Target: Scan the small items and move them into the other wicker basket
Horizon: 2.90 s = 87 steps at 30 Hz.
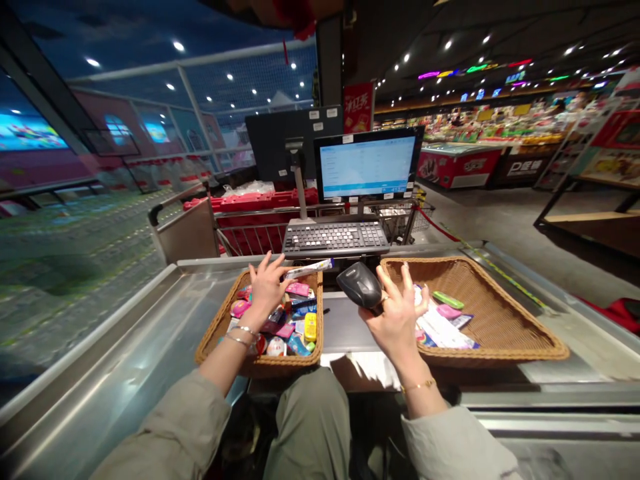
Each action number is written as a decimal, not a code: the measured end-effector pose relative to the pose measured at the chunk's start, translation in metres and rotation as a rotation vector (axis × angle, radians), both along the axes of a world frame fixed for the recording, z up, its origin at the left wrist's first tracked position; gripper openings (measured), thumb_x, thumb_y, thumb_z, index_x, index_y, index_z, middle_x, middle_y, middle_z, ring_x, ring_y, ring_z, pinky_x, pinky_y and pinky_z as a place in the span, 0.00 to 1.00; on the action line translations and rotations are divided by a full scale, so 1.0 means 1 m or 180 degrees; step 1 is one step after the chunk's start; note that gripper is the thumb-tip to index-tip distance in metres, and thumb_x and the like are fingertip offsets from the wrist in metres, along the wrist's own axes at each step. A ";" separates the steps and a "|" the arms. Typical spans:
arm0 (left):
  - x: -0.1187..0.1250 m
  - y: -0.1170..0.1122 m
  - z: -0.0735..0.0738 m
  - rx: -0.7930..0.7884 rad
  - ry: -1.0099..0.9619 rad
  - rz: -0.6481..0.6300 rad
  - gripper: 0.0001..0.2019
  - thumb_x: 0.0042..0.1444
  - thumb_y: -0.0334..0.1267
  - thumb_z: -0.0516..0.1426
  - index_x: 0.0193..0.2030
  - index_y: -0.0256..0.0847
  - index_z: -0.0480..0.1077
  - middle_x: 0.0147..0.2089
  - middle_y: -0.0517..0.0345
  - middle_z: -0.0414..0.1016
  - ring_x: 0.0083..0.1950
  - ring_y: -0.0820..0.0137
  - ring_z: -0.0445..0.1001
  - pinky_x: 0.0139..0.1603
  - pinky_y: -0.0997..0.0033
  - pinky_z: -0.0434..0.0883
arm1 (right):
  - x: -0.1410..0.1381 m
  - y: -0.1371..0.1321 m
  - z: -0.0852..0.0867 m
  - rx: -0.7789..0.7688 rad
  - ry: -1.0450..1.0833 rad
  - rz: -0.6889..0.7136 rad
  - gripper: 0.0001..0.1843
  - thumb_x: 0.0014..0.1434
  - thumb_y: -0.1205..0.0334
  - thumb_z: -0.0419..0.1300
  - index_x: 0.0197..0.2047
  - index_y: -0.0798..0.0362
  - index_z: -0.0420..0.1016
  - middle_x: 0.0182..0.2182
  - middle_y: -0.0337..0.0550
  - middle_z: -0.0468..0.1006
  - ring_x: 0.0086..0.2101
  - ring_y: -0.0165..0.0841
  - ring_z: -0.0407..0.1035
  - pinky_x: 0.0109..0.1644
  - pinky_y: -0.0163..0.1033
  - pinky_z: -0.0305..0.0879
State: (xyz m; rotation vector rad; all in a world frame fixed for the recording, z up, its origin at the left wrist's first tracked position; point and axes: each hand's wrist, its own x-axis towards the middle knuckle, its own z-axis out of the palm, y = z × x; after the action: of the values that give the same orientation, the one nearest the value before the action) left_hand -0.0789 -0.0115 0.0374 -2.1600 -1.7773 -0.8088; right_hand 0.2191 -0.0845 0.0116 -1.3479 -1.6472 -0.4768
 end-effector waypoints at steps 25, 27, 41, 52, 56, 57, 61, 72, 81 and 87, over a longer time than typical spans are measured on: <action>0.071 0.002 0.009 0.0044 -0.0294 -0.0320 0.07 0.60 0.39 0.66 0.45 0.53 0.78 0.71 0.60 0.69 0.79 0.51 0.51 0.70 0.15 0.38 | 0.001 -0.011 0.004 -0.0294 -0.0135 0.0296 0.05 0.55 0.62 0.63 0.36 0.51 0.78 0.62 0.46 0.76 0.73 0.56 0.48 0.70 0.77 0.33; 0.072 0.002 0.009 0.0054 -0.0313 -0.0332 0.07 0.60 0.40 0.65 0.45 0.53 0.78 0.71 0.60 0.69 0.79 0.51 0.51 0.70 0.15 0.39 | 0.001 -0.011 0.003 -0.0300 -0.0148 0.0285 0.05 0.55 0.62 0.63 0.37 0.50 0.78 0.62 0.47 0.76 0.73 0.56 0.48 0.70 0.77 0.33; 0.081 0.005 0.009 0.0045 -0.0338 -0.0403 0.07 0.61 0.41 0.65 0.46 0.52 0.78 0.71 0.59 0.69 0.79 0.52 0.51 0.71 0.16 0.38 | 0.008 -0.012 0.003 -0.0229 -0.0060 0.0279 0.03 0.55 0.63 0.63 0.35 0.50 0.76 0.59 0.44 0.79 0.72 0.54 0.51 0.70 0.75 0.34; 0.092 0.004 0.011 0.0048 -0.0308 -0.0441 0.06 0.62 0.42 0.64 0.46 0.52 0.78 0.71 0.59 0.69 0.79 0.51 0.51 0.71 0.17 0.42 | 0.022 -0.011 0.003 -0.0011 -0.0001 0.0022 0.09 0.57 0.57 0.64 0.40 0.49 0.79 0.58 0.46 0.80 0.70 0.54 0.56 0.71 0.72 0.37; 0.098 0.005 0.012 0.0077 -0.0320 -0.0493 0.06 0.62 0.42 0.64 0.46 0.53 0.78 0.71 0.60 0.69 0.79 0.51 0.51 0.72 0.17 0.41 | 0.029 -0.013 0.003 0.0005 0.0032 -0.0094 0.12 0.58 0.55 0.63 0.44 0.49 0.79 0.57 0.47 0.80 0.69 0.54 0.58 0.71 0.70 0.39; 0.101 0.005 0.013 0.0063 -0.0323 -0.0499 0.07 0.62 0.42 0.64 0.47 0.53 0.78 0.71 0.60 0.69 0.79 0.52 0.51 0.72 0.18 0.41 | 0.030 -0.013 0.003 0.0014 0.0052 -0.0132 0.13 0.58 0.55 0.62 0.46 0.48 0.79 0.57 0.47 0.80 0.69 0.53 0.58 0.71 0.70 0.39; 0.111 0.004 0.016 -0.0005 -0.0298 -0.0549 0.08 0.62 0.41 0.65 0.48 0.53 0.78 0.71 0.59 0.69 0.79 0.51 0.51 0.72 0.18 0.42 | 0.039 -0.016 0.002 0.0014 0.0110 -0.0286 0.17 0.59 0.58 0.60 0.51 0.48 0.77 0.57 0.46 0.80 0.69 0.51 0.58 0.71 0.69 0.40; 0.143 0.006 0.020 -0.0015 -0.0206 -0.0775 0.10 0.61 0.40 0.65 0.49 0.54 0.78 0.71 0.59 0.69 0.79 0.52 0.53 0.72 0.19 0.45 | 0.072 -0.022 -0.001 0.0152 0.0421 -0.0591 0.18 0.61 0.50 0.60 0.50 0.49 0.76 0.52 0.51 0.82 0.67 0.52 0.61 0.70 0.71 0.41; 0.174 0.007 0.020 -0.0052 -0.0084 -0.1044 0.12 0.62 0.38 0.64 0.51 0.56 0.78 0.70 0.59 0.70 0.78 0.52 0.55 0.73 0.20 0.46 | 0.105 -0.029 -0.004 0.0315 0.0819 -0.0904 0.15 0.60 0.50 0.61 0.45 0.50 0.77 0.50 0.55 0.82 0.65 0.53 0.63 0.70 0.70 0.41; 0.198 0.008 0.017 -0.0067 -0.0043 -0.1294 0.13 0.65 0.35 0.60 0.53 0.57 0.77 0.71 0.61 0.70 0.77 0.55 0.58 0.75 0.24 0.45 | 0.120 -0.035 -0.006 0.0292 0.0977 -0.1014 0.19 0.59 0.50 0.63 0.49 0.53 0.77 0.50 0.58 0.81 0.65 0.55 0.63 0.70 0.71 0.43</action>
State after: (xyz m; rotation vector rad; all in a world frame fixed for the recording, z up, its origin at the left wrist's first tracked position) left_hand 0.1195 -0.0038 0.0548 -2.5770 -1.3707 -0.8919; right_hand 0.3387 -0.1191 0.0053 -1.5372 -1.1548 -0.4954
